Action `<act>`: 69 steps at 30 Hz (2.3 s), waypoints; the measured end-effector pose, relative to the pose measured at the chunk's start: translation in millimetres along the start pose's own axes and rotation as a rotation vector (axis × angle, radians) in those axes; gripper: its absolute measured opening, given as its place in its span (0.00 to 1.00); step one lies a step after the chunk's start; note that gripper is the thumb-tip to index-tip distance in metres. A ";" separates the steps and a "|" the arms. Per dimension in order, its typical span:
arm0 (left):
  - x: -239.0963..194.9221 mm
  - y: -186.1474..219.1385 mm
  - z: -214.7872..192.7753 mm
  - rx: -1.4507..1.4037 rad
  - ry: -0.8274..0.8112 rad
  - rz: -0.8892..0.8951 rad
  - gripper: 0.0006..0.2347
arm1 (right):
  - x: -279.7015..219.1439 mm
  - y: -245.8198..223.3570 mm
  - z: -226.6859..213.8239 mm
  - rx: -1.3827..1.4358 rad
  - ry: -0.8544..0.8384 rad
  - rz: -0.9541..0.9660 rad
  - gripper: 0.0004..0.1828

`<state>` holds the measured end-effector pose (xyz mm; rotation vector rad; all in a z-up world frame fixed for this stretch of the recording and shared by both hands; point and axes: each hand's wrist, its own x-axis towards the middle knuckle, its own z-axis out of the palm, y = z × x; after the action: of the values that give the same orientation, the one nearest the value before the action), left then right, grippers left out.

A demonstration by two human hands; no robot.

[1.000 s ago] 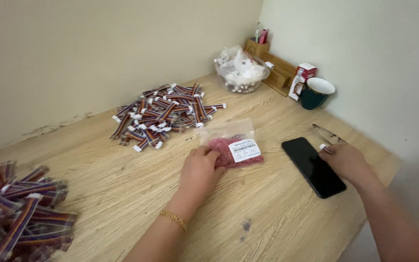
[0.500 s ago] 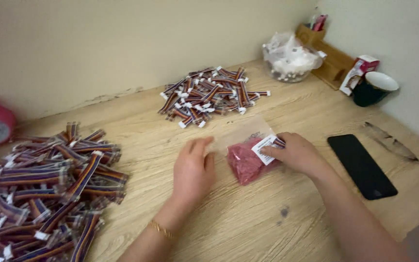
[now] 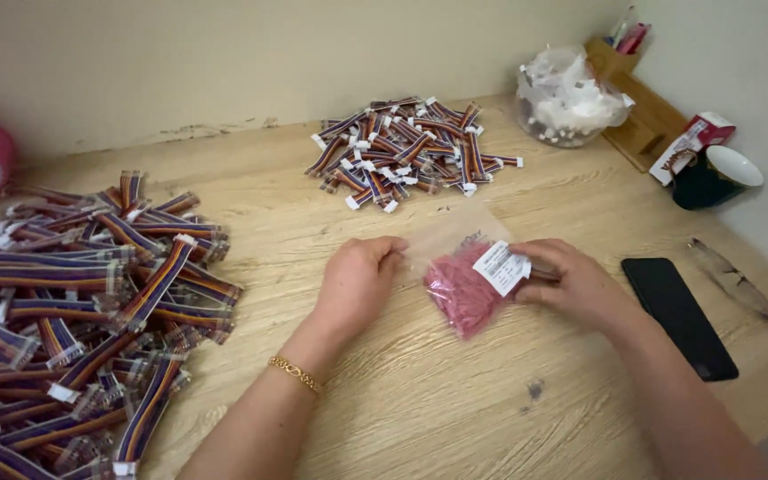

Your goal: Assembling electronic ribbon cables by manually attaching plastic connectors to the ends and sorting them into piles.

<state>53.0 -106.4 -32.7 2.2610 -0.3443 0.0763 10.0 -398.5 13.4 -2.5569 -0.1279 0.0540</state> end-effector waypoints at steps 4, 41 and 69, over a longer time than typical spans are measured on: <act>-4.2 3.9 -8.6 -0.057 0.000 0.007 0.08 | 18.1 21.2 9.3 0.130 0.123 -0.028 0.23; -17.0 25.1 -20.0 -0.131 0.147 0.267 0.26 | 55.8 -116.0 -21.3 0.547 0.291 -0.117 0.09; -6.4 24.8 -13.7 -0.869 0.244 -0.213 0.08 | 75.8 -26.3 22.4 0.851 0.048 -0.088 0.29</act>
<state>40.8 -110.0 -6.5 1.3939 0.0124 0.0719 81.8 -356.6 8.3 -1.7002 -0.1570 0.0084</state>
